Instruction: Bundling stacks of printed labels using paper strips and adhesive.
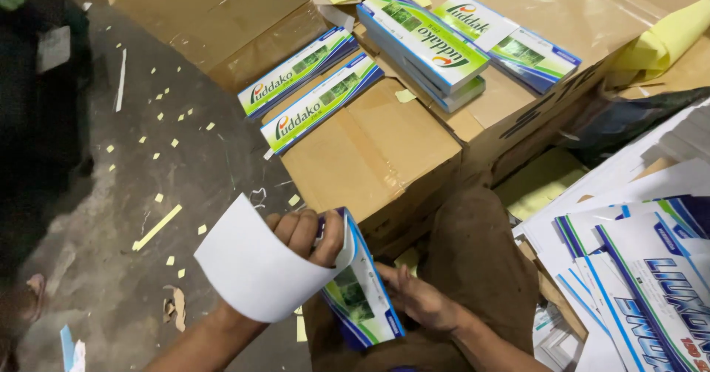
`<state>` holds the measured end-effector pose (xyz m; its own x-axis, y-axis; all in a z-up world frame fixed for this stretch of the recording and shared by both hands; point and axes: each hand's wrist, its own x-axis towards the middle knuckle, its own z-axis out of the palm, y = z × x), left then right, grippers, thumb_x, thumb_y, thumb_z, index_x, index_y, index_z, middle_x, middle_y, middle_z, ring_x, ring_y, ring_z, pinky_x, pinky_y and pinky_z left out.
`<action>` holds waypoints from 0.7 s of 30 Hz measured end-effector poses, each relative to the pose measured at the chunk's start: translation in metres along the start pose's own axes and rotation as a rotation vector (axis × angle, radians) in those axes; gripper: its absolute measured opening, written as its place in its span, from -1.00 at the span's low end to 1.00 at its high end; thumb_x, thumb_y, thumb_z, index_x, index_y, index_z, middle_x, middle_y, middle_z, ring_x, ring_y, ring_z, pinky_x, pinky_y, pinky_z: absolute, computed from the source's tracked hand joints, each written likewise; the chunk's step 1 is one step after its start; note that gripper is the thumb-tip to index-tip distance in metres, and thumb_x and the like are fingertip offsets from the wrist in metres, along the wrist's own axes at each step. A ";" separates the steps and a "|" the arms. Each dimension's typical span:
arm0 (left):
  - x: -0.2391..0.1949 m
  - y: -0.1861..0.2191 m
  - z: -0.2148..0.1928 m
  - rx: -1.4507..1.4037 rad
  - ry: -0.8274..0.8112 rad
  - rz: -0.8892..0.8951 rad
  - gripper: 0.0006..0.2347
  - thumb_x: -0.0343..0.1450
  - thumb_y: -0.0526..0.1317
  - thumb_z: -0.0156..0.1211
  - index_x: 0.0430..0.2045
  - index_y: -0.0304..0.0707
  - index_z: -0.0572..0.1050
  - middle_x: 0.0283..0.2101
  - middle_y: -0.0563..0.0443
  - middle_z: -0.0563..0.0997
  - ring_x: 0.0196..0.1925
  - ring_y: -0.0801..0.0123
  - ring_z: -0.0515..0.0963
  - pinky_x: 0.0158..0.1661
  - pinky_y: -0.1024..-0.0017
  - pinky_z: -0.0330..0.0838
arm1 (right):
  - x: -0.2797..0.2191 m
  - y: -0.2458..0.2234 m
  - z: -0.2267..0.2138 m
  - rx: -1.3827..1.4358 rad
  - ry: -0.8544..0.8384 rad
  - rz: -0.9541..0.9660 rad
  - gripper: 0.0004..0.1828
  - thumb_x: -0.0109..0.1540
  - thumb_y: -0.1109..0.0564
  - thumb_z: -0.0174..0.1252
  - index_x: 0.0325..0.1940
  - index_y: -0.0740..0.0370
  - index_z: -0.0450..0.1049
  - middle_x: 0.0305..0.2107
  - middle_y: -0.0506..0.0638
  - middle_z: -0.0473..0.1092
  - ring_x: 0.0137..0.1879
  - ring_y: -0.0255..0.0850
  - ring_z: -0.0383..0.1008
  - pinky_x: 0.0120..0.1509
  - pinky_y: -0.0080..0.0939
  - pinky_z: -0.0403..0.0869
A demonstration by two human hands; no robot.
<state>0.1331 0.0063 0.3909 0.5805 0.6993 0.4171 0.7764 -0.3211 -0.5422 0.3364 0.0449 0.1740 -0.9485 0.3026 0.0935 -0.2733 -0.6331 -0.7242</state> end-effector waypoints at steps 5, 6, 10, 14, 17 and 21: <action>-0.001 0.001 0.006 0.013 0.009 0.026 -0.76 0.43 -0.30 0.31 -0.05 -0.26 0.48 -0.20 -0.08 0.52 -0.22 0.28 0.53 -0.24 0.34 0.44 | 0.008 -0.018 0.010 -0.078 0.107 -0.173 0.00 0.34 -0.47 -0.12 0.59 0.34 0.00 0.32 0.12 0.25 0.38 -0.10 0.25 0.45 -0.07 0.24; -0.002 0.002 0.006 0.013 0.005 0.023 -0.76 0.43 -0.30 0.31 -0.05 -0.26 0.48 -0.20 -0.08 0.52 -0.22 0.28 0.53 -0.24 0.34 0.44 | 0.009 -0.025 0.012 -0.075 0.105 -0.169 0.00 0.34 -0.47 -0.12 0.59 0.34 0.00 0.32 0.12 0.25 0.38 -0.10 0.25 0.45 -0.07 0.24; -0.004 0.006 0.006 0.024 0.079 0.045 -0.77 0.44 -0.29 0.29 -0.04 -0.24 0.49 -0.17 -0.09 0.53 -0.19 0.28 0.55 -0.23 0.35 0.44 | 0.020 -0.063 0.030 -0.384 0.223 -0.209 -0.05 0.36 -0.46 -0.16 0.51 0.37 0.14 0.24 0.09 0.32 0.37 -0.17 0.31 0.47 -0.17 0.26; -0.006 0.009 0.007 -0.045 0.029 0.049 -0.74 0.43 -0.16 0.28 -0.06 -0.24 0.50 -0.19 -0.11 0.54 -0.28 0.30 0.51 -0.27 0.33 0.44 | 0.031 -0.085 0.043 -0.579 0.336 -0.250 -0.27 0.33 -0.18 0.09 0.42 0.34 0.19 0.15 0.05 0.36 0.30 -0.23 0.32 0.41 -0.23 0.28; -0.009 0.010 0.009 0.032 0.010 0.041 -0.72 0.40 -0.22 0.26 -0.01 -0.21 0.51 -0.18 -0.06 0.53 -0.25 0.32 0.52 -0.20 0.34 0.45 | 0.036 -0.088 0.037 -0.415 0.302 -0.171 -0.32 0.22 0.06 0.21 0.38 0.32 0.25 0.05 0.03 0.38 0.17 -0.26 0.36 0.29 -0.23 0.38; -0.012 0.009 0.008 -0.081 -0.105 0.037 -0.68 0.36 -0.19 0.22 -0.03 -0.29 0.52 -0.26 -0.04 0.53 -0.27 0.31 0.55 -0.24 0.34 0.44 | 0.035 -0.089 0.028 -0.355 0.288 -0.077 -0.27 0.05 0.22 0.17 0.35 0.29 0.30 0.03 -0.02 0.41 0.12 -0.31 0.40 0.17 -0.28 0.41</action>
<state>0.1307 0.0001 0.3751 0.5834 0.7477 0.3173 0.7748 -0.3951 -0.4935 0.3230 0.0918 0.2607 -0.8309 0.5564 -0.0007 -0.2220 -0.3327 -0.9165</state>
